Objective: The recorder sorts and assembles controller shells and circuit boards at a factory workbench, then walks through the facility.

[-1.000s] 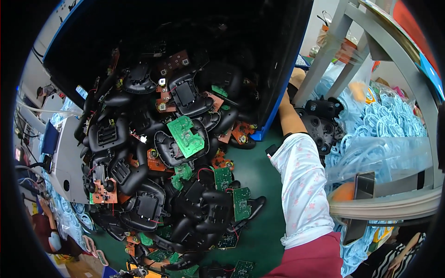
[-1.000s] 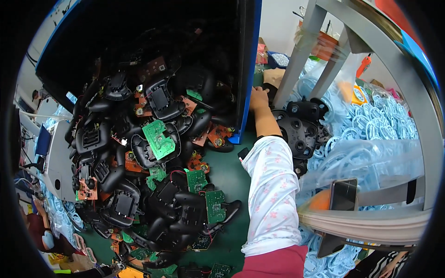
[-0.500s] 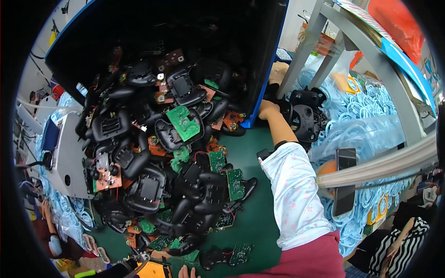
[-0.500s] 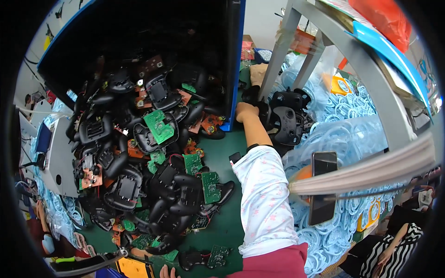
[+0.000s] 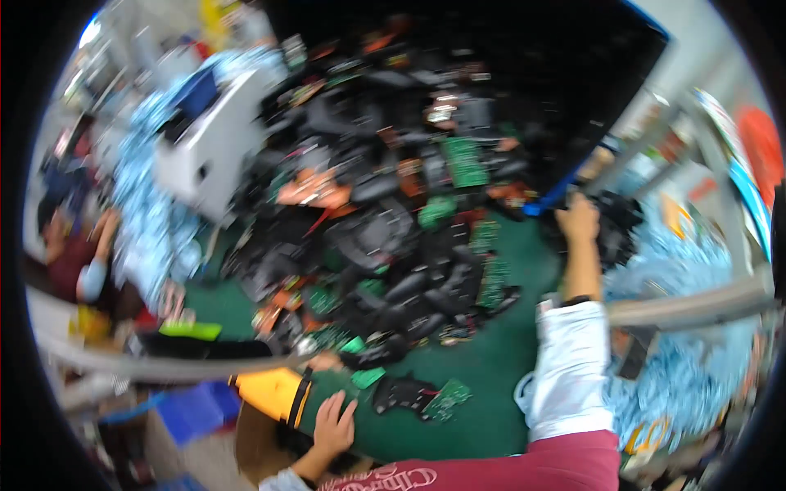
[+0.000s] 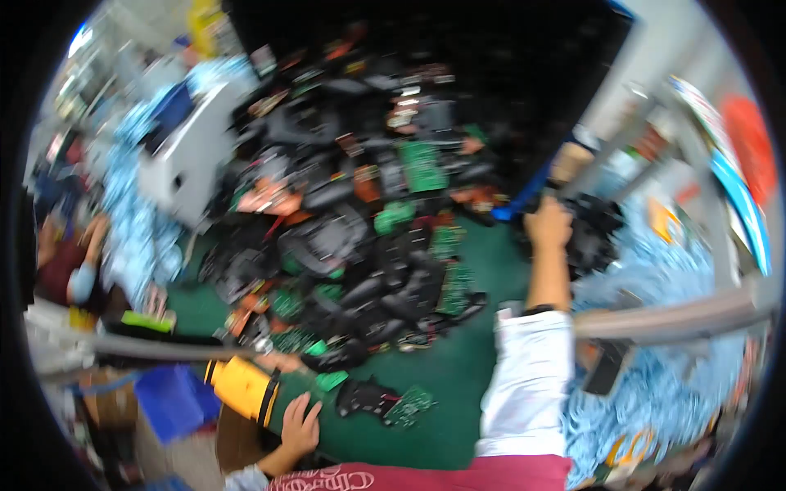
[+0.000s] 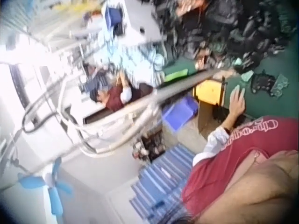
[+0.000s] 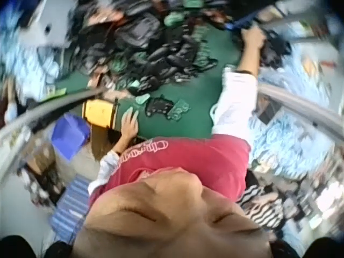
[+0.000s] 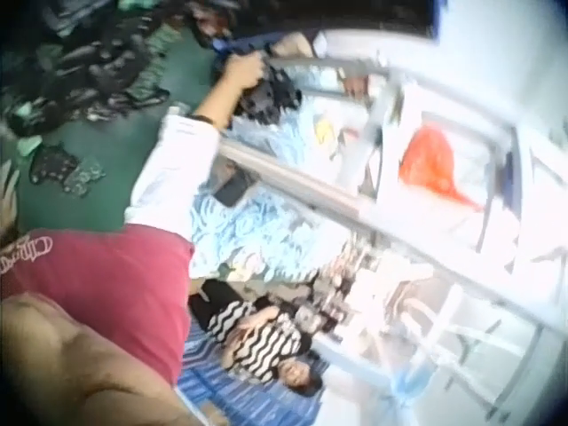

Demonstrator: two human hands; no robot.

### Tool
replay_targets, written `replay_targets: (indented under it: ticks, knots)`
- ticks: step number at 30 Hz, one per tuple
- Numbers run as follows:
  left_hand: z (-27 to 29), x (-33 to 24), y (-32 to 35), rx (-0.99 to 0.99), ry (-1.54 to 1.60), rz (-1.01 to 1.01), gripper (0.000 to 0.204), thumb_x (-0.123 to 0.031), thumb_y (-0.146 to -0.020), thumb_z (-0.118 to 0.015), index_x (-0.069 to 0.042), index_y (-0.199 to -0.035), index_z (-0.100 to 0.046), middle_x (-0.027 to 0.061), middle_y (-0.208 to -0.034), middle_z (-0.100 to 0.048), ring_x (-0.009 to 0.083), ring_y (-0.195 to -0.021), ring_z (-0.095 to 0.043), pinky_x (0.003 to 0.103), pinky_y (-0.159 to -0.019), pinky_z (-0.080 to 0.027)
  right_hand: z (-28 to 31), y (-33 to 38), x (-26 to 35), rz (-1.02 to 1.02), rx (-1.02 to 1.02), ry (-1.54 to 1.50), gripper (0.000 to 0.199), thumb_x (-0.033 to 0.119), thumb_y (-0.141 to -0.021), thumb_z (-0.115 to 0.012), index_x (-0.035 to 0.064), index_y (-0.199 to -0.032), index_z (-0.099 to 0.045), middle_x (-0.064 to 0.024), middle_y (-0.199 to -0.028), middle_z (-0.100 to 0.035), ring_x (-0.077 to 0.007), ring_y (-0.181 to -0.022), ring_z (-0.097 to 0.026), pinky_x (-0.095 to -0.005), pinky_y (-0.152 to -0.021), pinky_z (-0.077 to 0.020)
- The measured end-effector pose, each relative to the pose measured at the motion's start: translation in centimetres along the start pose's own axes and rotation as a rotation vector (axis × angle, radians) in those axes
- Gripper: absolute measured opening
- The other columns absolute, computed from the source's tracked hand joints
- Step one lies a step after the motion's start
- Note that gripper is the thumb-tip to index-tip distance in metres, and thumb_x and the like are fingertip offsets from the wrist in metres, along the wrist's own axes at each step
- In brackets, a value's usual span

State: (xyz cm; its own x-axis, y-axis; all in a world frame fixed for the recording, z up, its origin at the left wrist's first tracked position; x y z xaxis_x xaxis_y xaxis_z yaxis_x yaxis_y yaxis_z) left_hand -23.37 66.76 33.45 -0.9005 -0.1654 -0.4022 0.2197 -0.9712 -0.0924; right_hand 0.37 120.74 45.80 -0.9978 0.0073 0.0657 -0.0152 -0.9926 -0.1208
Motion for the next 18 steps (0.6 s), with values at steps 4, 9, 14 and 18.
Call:
replay_targets:
  ticks: [4,9,14,18]
  knots:
    - [1.0,-0.4,-0.6,-0.017,0.027,-0.051,0.046,-0.007,-0.067,-0.058,-0.008,-0.113,-0.052,0.0149,-0.124,-0.044,0.0287,-0.109,-0.046,0.038,-0.092,-0.038,-9.6,-3.2,-4.7,0.123,0.428,0.032,0.108,0.048,-0.051,-0.077,0.0111,-0.136,-0.021,-0.0164,-0.132,-0.037,-0.0349,-0.123,-0.033,-0.0476,-0.098,-0.0314]
    - [-0.1,0.3,0.7,0.015,0.098,-0.033,0.054,-0.007,-0.07,-0.055,-0.008,-0.122,-0.045,0.0145,-0.131,-0.037,0.0276,-0.119,-0.039,0.038,-0.099,-0.032,-9.7,-2.2,-4.9,0.043,0.322,0.146,0.086,0.041,-0.067,-0.068,0.0165,-0.136,-0.022,-0.0197,-0.123,-0.045,-0.0391,-0.112,-0.045,-0.06,-0.088,-0.0349]
    - [-0.4,0.3,1.4,0.008,0.065,-0.007,0.055,-0.006,-0.071,-0.053,-0.009,-0.124,-0.043,0.0141,-0.134,-0.034,0.0275,-0.12,-0.037,0.038,-0.101,-0.029,-6.4,2.0,1.5,0.049,0.221,0.186,0.032,0.017,-0.079,-0.055,0.0019,-0.104,-0.043,-0.0252,-0.109,-0.053,-0.0391,-0.101,-0.052,-0.0492,-0.083,-0.0428]
    - [0.1,-0.1,1.3,-0.048,0.083,-0.025,0.053,-0.004,-0.069,-0.054,-0.009,-0.122,-0.046,0.0133,-0.131,-0.037,0.0277,-0.118,-0.039,0.037,-0.1,-0.031,-4.7,1.1,-0.8,0.125,0.087,0.098,0.03,0.016,-0.077,-0.057,-0.0013,-0.098,-0.044,-0.0253,-0.098,-0.057,-0.0413,-0.091,-0.055,-0.0465,-0.078,-0.0447]
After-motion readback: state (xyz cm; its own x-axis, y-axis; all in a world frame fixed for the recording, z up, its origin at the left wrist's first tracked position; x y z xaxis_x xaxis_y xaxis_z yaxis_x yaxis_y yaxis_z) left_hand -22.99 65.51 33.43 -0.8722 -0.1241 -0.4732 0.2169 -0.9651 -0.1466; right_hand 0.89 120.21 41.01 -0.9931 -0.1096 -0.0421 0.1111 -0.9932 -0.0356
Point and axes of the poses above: each hand's wrist, its own y-axis away from the middle knuckle, its own z-axis out of the back of the hand, x = y × z, the point moved 8 cm from there along -y, towards the middle knuckle
